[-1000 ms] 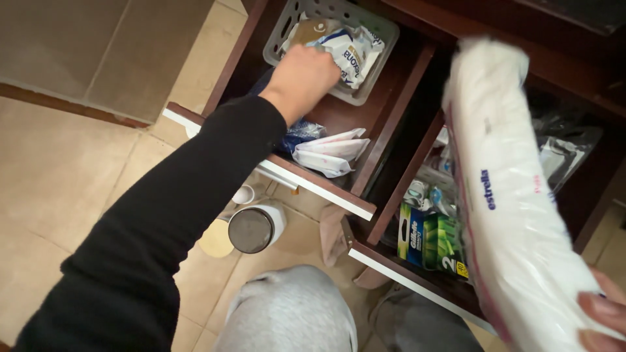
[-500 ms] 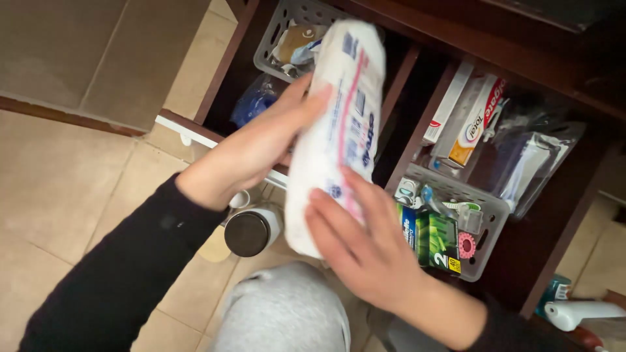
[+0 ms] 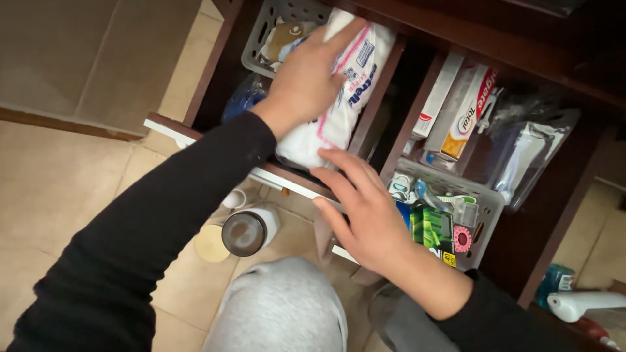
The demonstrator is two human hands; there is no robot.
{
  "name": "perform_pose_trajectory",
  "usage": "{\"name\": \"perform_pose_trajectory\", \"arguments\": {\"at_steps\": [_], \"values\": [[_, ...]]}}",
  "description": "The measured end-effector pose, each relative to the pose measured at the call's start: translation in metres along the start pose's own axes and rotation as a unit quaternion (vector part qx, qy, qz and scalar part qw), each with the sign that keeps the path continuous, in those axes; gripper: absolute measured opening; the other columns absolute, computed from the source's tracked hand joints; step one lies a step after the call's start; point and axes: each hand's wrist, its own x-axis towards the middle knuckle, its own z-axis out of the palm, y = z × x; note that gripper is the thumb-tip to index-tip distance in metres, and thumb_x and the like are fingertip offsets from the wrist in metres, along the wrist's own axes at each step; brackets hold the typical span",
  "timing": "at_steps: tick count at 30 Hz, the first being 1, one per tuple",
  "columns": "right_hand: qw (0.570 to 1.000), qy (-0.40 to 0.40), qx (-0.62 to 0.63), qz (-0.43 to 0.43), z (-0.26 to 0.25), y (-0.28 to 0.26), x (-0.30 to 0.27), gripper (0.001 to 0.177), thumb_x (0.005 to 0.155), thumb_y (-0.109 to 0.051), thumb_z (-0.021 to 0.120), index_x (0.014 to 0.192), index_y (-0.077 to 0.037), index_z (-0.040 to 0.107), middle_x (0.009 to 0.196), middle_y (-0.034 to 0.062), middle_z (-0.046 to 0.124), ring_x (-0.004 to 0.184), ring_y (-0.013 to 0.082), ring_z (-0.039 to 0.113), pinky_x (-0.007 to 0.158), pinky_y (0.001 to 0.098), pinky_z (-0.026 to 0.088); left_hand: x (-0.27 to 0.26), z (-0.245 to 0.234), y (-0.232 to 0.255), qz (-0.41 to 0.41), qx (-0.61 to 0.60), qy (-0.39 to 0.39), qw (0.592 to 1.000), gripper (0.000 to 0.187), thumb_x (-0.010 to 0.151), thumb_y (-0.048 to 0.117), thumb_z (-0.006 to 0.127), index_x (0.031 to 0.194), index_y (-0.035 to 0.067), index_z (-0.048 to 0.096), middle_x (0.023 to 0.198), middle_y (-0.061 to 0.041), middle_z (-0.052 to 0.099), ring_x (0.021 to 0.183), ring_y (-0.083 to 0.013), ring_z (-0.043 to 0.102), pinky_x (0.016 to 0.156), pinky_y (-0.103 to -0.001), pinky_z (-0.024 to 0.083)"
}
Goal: Organizing toiletries and cleaning small plastic containers from a bathroom vanity drawer.
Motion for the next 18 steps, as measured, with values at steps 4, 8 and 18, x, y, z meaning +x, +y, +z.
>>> {"name": "perform_pose_trajectory", "arguments": {"at_steps": [4,8,18], "values": [[1.0,0.017,0.025,0.001,0.001,-0.001,0.003,0.023,0.095,-0.01,0.069,0.116,-0.002,0.064,0.134,0.0158,0.059,0.127,0.0376,0.057,0.108,0.0464,0.047,0.008,0.006,0.03,-0.076,0.162,-0.067,0.982,0.084,0.077,0.028,0.083,0.152,0.031,0.046,0.143,-0.028,0.043,0.102,-0.0456,0.066,0.084,-0.05,0.055],[0.998,0.024,0.052,-0.004,0.002,-0.004,0.006,0.016,0.097,-0.007,0.066,0.111,-0.002,0.064,0.129,0.0149,0.061,0.123,0.0359,0.06,0.105,0.0453,0.049,0.012,0.015,0.024,-0.06,0.182,-0.079,0.978,0.077,0.074,0.035,0.085,0.144,0.032,0.055,0.145,-0.025,0.043,0.102,-0.0437,0.067,0.083,-0.049,0.056],[0.994,0.025,0.102,0.006,0.004,-0.003,0.006,0.013,0.096,0.0,0.064,0.109,-0.001,0.065,0.123,0.0126,0.066,0.112,0.0326,0.066,0.095,0.0406,0.054,0.029,0.05,0.011,-0.015,0.213,0.013,0.977,0.059,0.081,0.009,0.07,0.136,0.027,0.065,0.141,-0.018,0.052,0.092,-0.0372,0.071,0.077,-0.046,0.059]]}}
